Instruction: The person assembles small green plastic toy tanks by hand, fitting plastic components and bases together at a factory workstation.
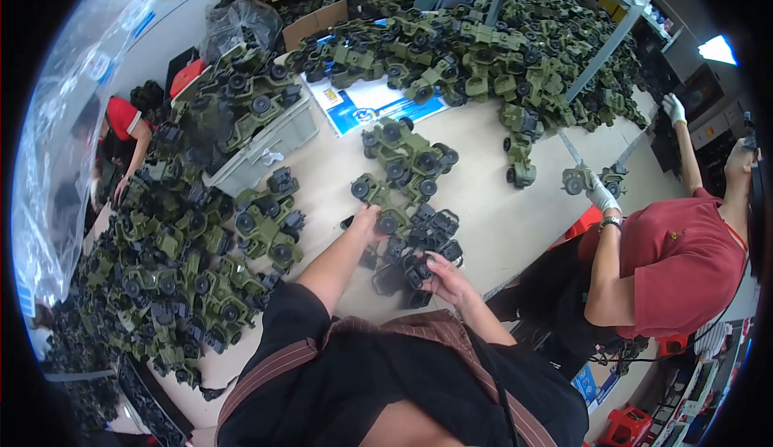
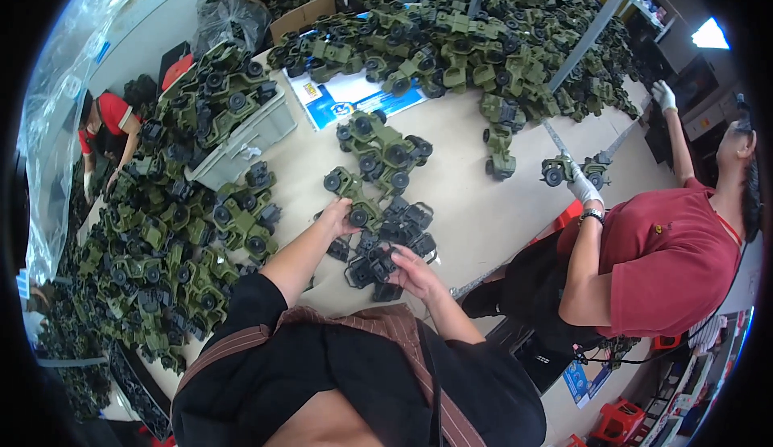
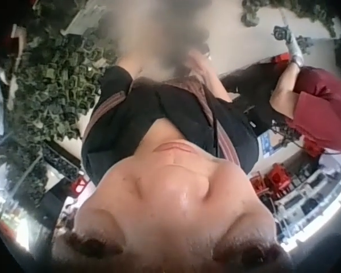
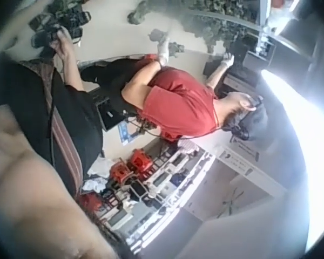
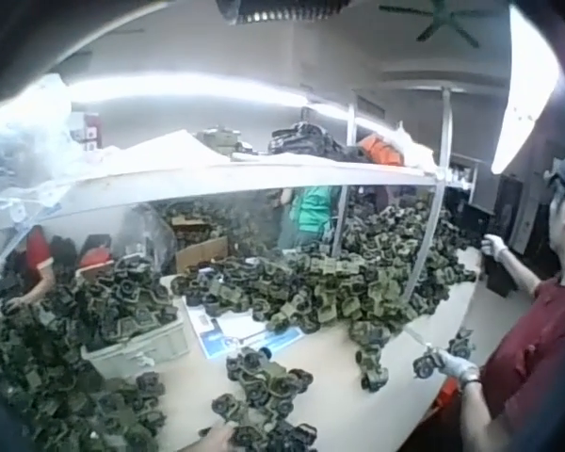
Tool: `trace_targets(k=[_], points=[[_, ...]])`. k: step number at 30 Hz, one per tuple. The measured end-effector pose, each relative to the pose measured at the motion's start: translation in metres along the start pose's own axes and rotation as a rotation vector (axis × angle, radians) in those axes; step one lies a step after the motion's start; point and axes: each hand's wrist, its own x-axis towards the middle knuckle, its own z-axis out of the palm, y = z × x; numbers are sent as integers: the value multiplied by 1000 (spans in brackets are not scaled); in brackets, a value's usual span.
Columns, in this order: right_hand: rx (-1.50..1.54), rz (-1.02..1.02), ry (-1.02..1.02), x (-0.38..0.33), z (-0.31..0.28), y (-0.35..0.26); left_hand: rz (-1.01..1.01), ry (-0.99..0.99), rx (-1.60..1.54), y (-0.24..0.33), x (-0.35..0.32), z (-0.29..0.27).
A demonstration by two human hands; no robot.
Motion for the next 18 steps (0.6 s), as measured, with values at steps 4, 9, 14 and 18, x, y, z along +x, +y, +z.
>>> trace_targets(k=[4, 9, 14, 18], points=[[27, -19, -30, 19, 19, -5, 57, 1, -334, -7, -6, -18], [239, 31, -55, 30, 30, -9, 138, -331, -498, 6, -98, -47], [163, 63, -207, 23, 50, 4, 251, -486, -623, -9, -193, -86], [4, 99, -301, 20, 76, 22, 282, -458, -800, -47, -224, -116]])
